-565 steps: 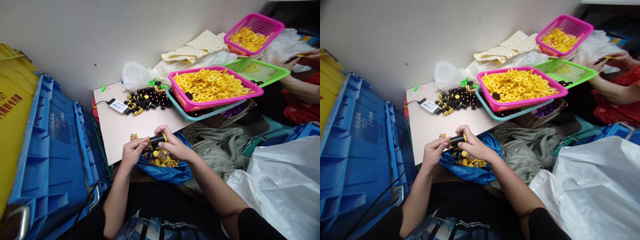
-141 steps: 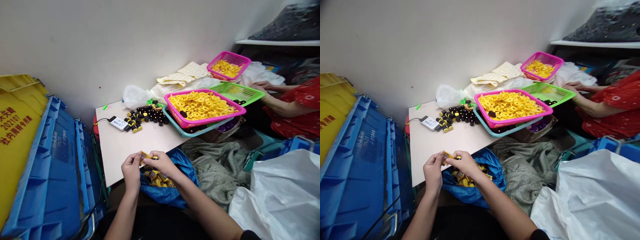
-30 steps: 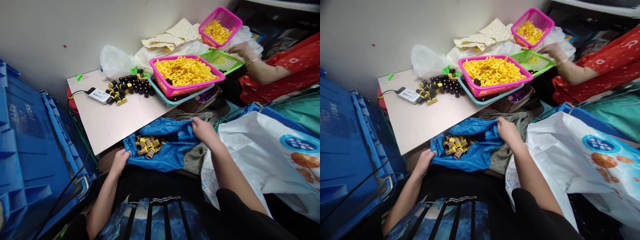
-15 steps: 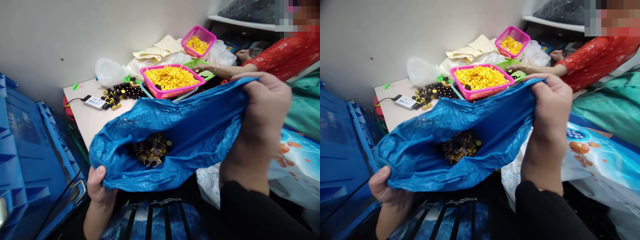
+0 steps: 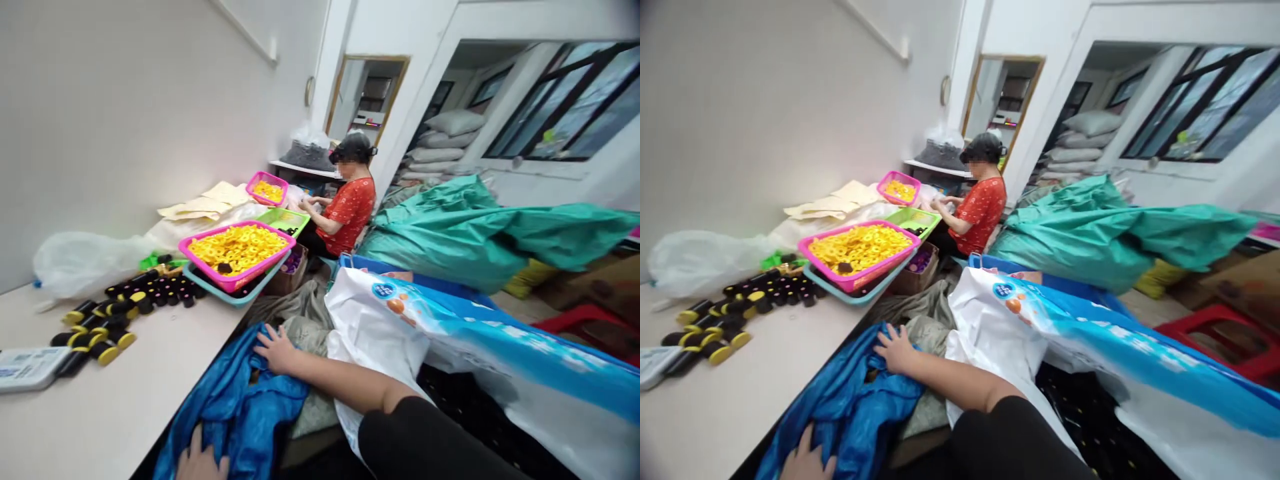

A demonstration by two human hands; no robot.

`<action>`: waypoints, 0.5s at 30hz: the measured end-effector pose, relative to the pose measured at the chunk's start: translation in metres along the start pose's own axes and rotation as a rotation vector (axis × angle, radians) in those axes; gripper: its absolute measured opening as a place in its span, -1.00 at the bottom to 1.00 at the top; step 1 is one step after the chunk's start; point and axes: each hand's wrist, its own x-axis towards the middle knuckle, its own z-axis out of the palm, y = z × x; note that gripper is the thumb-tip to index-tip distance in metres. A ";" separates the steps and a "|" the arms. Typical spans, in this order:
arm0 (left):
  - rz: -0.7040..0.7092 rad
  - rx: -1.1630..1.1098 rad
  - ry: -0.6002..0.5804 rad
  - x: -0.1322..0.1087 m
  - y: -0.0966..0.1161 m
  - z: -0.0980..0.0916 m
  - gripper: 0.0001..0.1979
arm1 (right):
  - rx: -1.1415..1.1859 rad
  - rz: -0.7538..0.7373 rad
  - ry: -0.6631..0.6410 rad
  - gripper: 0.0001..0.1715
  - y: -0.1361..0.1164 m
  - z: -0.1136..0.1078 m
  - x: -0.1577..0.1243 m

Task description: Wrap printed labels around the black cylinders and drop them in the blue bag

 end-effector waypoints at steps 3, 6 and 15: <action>0.000 -0.181 -0.140 -0.009 0.001 -0.010 -0.63 | 0.014 0.048 -0.202 -0.34 0.010 -0.020 -0.010; 0.103 -0.545 -0.172 -0.032 0.000 -0.057 -0.63 | 0.001 -0.037 -0.338 -0.55 0.002 -0.075 -0.006; -0.255 -1.116 0.632 -0.012 -0.068 -0.097 -0.57 | 0.143 -0.226 0.147 -0.65 -0.112 -0.165 0.147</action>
